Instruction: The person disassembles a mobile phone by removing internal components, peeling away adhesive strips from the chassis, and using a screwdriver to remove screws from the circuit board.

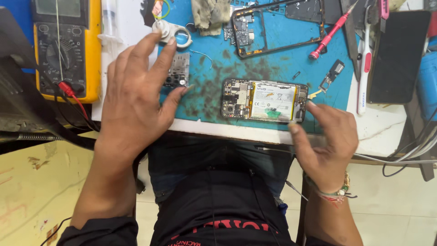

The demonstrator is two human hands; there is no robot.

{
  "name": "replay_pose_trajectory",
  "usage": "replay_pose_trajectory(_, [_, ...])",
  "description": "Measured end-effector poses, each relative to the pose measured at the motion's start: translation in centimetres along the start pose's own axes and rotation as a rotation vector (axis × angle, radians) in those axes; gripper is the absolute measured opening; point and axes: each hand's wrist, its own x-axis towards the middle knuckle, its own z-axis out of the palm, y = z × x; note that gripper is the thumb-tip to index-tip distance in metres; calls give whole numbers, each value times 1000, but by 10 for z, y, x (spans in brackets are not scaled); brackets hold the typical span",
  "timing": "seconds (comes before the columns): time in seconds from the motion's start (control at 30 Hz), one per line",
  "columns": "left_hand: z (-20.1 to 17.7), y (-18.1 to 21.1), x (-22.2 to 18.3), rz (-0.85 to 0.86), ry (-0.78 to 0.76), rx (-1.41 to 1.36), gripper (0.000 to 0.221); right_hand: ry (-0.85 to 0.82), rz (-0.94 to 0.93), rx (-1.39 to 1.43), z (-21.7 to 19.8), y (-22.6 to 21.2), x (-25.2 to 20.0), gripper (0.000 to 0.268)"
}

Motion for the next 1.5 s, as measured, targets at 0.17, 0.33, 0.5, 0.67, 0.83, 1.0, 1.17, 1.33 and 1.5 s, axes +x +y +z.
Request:
replay_pose_trajectory(0.17, [30,34,-7,178,-9,-112,58,-134,-148,-85,5,-14,20,45])
replay_pose_trajectory(0.33, [67,64,-13,207,50,-133,59,-161,-154,-36,14,-9,20,19])
replay_pose_trajectory(0.5, [82,60,-15,197,96,-91,57,-117,-159,-13,22,-1,15,14])
replay_pose_trajectory(0.67, [81,60,-14,185,91,-119,56,64,32,262,30,0,14,13])
replay_pose_trajectory(0.83, [80,60,-14,170,67,-131,51,232,203,517,24,16,39,17])
replay_pose_trajectory(1.0, [79,61,-13,165,63,-121,49,193,178,365,6,40,59,12])
replay_pose_trajectory(1.17, [80,60,-16,185,85,-112,53,25,53,212,9,42,42,9])
replay_pose_trajectory(1.33, [80,58,-19,176,95,-149,60,-209,140,325,29,-2,27,11])
replay_pose_trajectory(1.5, [82,58,-17,163,107,-135,58,-353,38,228,32,-26,44,17])
